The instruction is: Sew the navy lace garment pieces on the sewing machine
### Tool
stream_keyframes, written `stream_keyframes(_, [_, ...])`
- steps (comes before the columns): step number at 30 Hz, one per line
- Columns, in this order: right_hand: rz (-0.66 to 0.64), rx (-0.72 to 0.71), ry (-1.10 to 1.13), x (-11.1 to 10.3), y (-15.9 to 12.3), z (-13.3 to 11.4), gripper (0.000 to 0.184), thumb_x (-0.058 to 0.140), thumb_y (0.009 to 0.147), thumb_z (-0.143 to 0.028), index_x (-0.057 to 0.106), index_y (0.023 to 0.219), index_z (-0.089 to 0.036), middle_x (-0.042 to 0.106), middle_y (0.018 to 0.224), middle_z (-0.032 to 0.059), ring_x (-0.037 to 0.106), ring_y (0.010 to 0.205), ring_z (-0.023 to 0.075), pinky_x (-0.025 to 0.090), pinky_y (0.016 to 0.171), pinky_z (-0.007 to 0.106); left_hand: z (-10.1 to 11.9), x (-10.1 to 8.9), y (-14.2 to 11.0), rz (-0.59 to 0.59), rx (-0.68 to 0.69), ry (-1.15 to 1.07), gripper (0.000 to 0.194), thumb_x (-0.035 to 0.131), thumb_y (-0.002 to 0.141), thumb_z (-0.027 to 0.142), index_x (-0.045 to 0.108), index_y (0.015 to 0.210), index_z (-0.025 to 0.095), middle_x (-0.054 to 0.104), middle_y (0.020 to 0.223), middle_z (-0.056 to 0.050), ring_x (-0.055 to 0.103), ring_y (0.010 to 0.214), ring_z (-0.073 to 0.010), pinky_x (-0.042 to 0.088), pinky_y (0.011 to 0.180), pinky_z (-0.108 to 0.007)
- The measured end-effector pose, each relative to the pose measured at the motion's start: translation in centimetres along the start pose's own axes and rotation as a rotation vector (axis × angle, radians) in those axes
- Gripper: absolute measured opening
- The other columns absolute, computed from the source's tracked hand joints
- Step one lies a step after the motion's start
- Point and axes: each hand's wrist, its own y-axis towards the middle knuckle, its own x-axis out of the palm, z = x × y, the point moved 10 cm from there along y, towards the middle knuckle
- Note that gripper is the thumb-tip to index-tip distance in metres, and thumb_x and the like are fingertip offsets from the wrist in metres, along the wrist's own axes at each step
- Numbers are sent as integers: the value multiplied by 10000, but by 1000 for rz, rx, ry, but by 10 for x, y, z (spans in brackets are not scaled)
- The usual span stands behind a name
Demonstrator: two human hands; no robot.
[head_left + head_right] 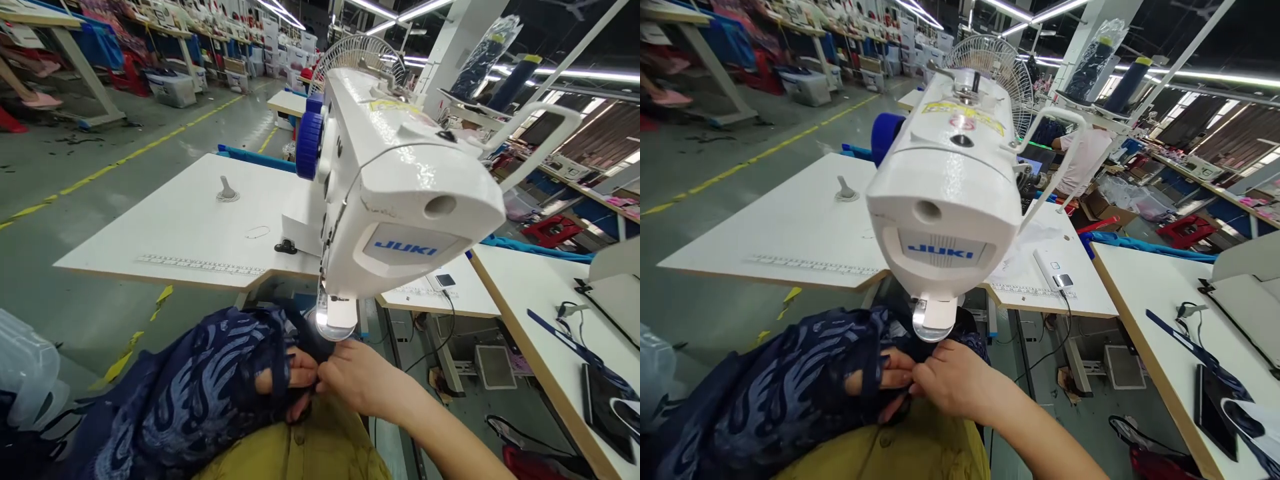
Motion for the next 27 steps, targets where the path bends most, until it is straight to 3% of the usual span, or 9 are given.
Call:
stream_keyframes(3, [-156,206,181,6,-21,23,478,514,860,-627,591,979,-170,624,628,-10,613,613,173,395,531,262,-4,8,-1,-130,-2,-12,548,528,807,640,639,1012,144,528,448,34,411,336,-66,290,348,-157])
stream_keyframes(6, [-150,305,421,-9,-35,35,304,496,941,-482,598,1042,-213,682,785,-16,640,715,131,392,588,213,8,5,-4,-207,75,16,734,568,719,735,566,1208,188,555,541,42,436,389,-63,334,386,-156])
stream_keyframes(8, [-102,348,572,-22,-36,38,226,468,979,-375,631,973,-219,691,883,-15,638,791,107,408,676,184,26,5,-6,-232,188,93,786,648,594,774,633,1137,206,642,743,-20,558,575,-114,458,534,-216])
stream_keyframes(10, [-64,393,685,-32,-32,37,222,505,960,-372,651,921,-211,684,866,-19,627,788,99,406,681,171,47,6,-7,-206,311,222,722,732,517,734,687,1013,212,674,946,-64,610,821,-192,491,747,-285])
stream_keyframes(12, [-19,448,737,-39,-25,37,206,536,939,-364,658,879,-209,667,801,-32,609,728,92,390,633,174,61,6,-7,-135,351,332,662,775,531,663,664,1017,227,683,979,-51,607,888,-212,479,804,-300])
stream_keyframes(17, [187,600,895,-54,-19,61,162,598,889,-358,606,1010,-249,657,865,-44,608,800,109,405,692,196,90,-17,-10,235,342,451,356,647,761,544,629,821,194,617,649,11,540,565,-117,404,515,-214])
stream_keyframes(22, [438,756,925,-44,-32,113,225,625,858,-413,574,973,-226,631,830,-22,593,817,139,416,734,244,108,-54,-11,583,192,423,441,537,818,575,521,618,182,513,426,49,417,345,-76,301,378,-196])
stream_keyframes(24, [518,754,950,-36,-33,126,226,620,858,-411,565,940,-208,617,815,-14,582,785,137,422,735,253,114,-62,-11,660,166,383,380,549,812,560,507,729,192,524,412,73,402,341,-74,302,384,-185])
stream_keyframes(27, [527,688,1060,-24,-29,134,248,583,878,-431,559,956,-197,596,787,-14,563,738,128,429,697,247,127,-63,-7,674,267,324,298,588,793,481,465,796,210,503,419,103,383,375,-64,303,422,-185])
